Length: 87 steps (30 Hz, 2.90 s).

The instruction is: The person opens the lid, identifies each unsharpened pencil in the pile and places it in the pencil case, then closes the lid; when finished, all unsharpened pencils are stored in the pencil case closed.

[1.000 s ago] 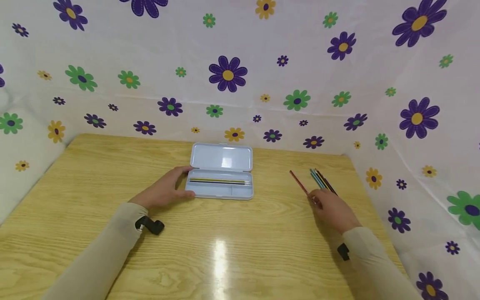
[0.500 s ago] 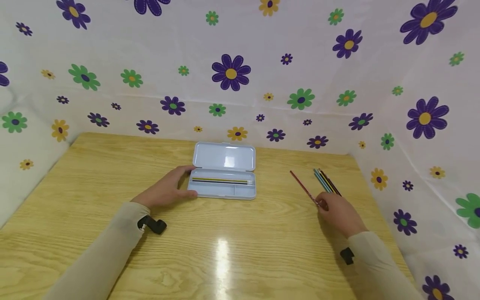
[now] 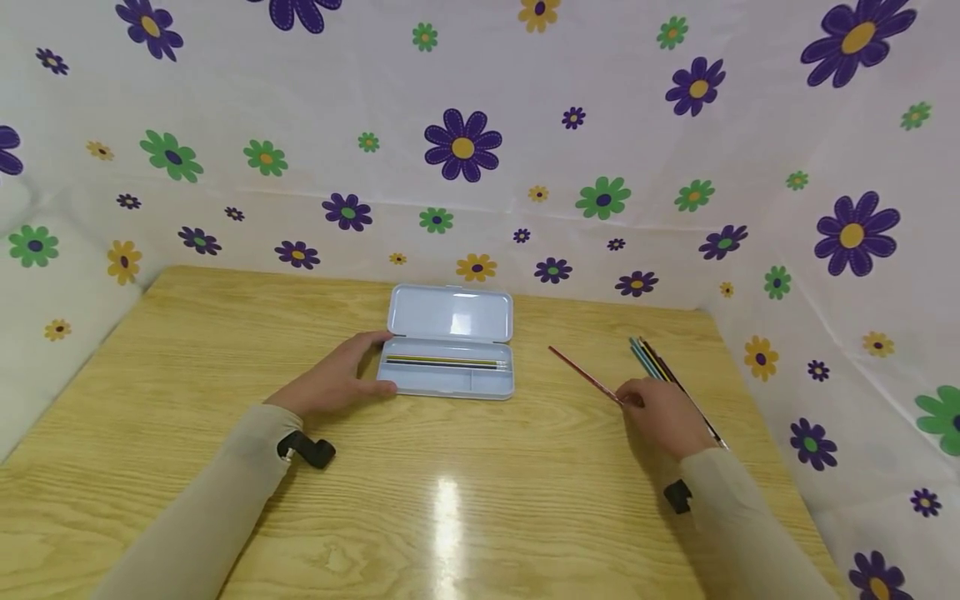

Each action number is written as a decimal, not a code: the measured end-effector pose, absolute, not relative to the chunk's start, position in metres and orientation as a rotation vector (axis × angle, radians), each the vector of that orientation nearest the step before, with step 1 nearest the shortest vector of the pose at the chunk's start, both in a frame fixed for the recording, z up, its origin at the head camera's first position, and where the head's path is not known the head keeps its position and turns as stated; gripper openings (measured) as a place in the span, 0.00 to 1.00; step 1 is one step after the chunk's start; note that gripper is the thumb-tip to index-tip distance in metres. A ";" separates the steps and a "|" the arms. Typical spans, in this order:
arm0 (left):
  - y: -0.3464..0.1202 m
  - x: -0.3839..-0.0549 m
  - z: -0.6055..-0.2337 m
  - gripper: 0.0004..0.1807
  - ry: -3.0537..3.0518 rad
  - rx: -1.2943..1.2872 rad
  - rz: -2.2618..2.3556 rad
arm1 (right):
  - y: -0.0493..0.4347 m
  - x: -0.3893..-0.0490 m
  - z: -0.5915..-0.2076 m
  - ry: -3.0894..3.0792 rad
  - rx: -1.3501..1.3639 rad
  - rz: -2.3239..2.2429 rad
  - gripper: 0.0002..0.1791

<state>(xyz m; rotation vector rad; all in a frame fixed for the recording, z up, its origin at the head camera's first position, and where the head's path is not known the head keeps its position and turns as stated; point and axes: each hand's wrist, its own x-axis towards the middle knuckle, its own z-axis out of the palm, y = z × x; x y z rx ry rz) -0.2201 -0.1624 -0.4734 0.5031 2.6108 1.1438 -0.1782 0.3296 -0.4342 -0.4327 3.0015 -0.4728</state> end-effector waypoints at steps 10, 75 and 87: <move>-0.162 -0.220 -0.472 0.51 2.614 0.476 1.135 | 0.318 -0.186 -0.435 3.031 -0.462 -0.396 0.07; -0.161 -0.219 -0.474 0.51 2.613 0.467 1.142 | 0.292 -0.210 -0.428 3.138 -0.487 -0.462 0.09; -0.162 -0.220 -0.474 0.51 2.619 0.480 1.139 | 0.219 -0.221 -0.426 3.136 -0.779 -0.464 0.07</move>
